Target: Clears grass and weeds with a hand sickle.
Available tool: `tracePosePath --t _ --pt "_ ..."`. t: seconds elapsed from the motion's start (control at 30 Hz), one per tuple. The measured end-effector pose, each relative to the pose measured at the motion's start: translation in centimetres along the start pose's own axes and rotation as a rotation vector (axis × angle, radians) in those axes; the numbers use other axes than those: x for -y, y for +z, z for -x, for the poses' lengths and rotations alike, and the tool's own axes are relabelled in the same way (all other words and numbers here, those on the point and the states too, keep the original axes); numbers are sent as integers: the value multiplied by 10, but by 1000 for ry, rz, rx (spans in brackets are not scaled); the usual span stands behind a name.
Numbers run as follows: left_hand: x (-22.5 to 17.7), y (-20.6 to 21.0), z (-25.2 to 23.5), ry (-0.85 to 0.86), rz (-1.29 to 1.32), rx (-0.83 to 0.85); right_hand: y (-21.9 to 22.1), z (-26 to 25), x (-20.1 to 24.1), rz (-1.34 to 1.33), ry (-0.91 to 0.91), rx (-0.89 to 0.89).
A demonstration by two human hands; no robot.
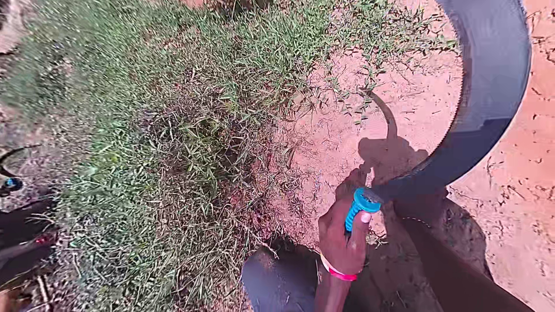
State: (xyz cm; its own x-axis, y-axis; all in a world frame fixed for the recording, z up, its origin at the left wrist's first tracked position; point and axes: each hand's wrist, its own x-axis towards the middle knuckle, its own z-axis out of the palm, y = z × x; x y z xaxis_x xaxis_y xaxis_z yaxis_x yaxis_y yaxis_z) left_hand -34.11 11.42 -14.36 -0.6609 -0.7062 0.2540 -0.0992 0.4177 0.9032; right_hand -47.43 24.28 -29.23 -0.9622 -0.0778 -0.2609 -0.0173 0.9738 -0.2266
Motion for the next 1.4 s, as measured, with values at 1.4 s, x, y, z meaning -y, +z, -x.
tracePosePath --t 1.4 --pt "18 25 -82 -100 15 -23 4 -1 -2 -24 -25 -76"
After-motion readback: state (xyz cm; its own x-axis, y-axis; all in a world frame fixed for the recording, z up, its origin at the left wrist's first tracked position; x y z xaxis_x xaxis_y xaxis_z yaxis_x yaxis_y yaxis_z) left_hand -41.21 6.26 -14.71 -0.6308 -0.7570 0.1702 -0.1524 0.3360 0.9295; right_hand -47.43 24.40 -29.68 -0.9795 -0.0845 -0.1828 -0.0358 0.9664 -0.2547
